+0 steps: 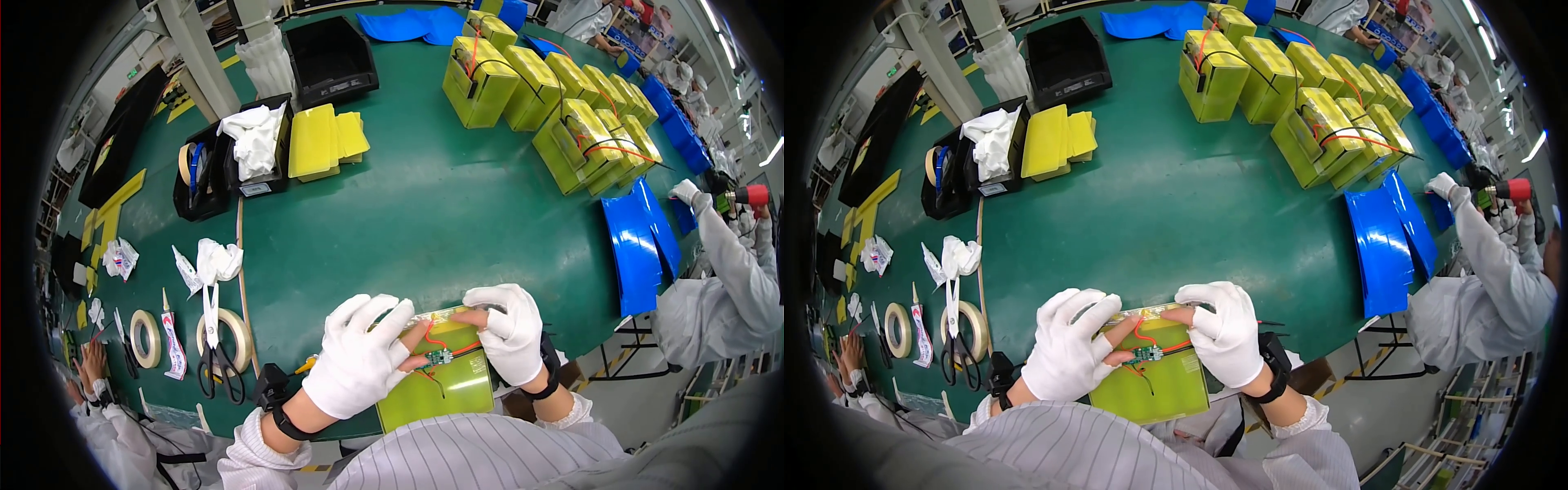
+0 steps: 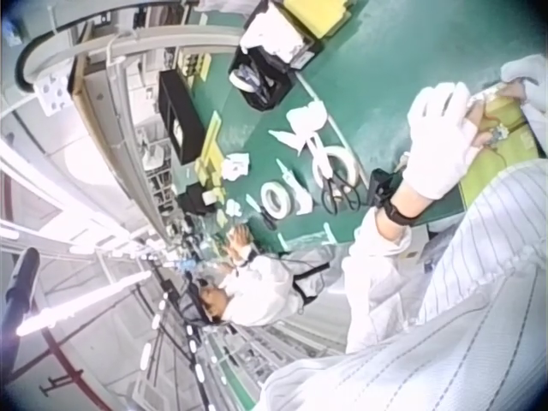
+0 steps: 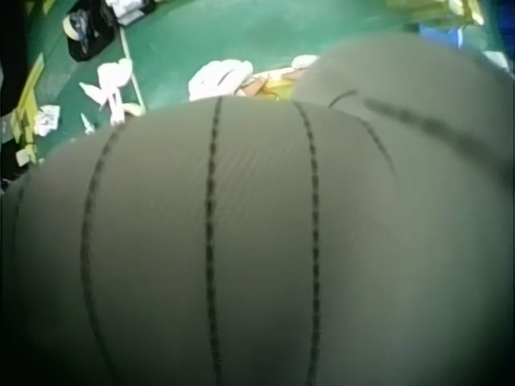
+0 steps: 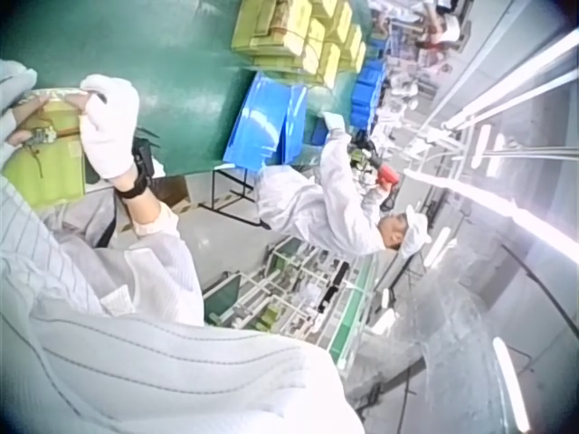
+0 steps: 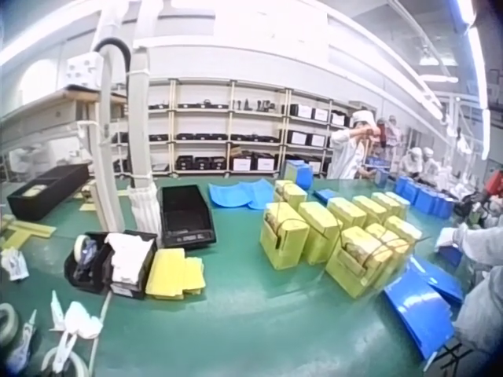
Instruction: Assembling and applying adhesive and tape to electronic battery packs in a factory workshop.
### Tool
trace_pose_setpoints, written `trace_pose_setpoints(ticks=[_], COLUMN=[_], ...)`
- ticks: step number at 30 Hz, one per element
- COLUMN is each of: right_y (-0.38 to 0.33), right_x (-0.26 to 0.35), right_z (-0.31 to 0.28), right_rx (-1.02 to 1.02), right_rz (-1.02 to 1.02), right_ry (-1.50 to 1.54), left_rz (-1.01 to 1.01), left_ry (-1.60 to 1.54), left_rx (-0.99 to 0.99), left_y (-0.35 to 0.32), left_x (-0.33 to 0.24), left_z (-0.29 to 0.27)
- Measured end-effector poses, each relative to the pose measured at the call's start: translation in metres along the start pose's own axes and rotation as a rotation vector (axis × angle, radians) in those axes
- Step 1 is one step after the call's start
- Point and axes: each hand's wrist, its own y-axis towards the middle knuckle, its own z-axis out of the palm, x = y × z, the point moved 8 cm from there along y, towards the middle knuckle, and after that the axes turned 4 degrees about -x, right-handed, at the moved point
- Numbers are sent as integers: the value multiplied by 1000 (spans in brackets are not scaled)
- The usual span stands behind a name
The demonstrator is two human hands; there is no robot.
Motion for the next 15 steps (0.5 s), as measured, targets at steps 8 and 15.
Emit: trace_pose_setpoints(ticks=[8, 15], right_y=[-3, -1], right_x=[22, 27], right_z=[9, 10], right_rx=[225, 226], right_rz=[-192, -265], right_ry=[-307, -366], left_rz=[-21, -45], left_ry=[-15, -25], left_rx=[37, 3], left_y=[1, 0], left_x=[3, 2], left_z=[-1, -2])
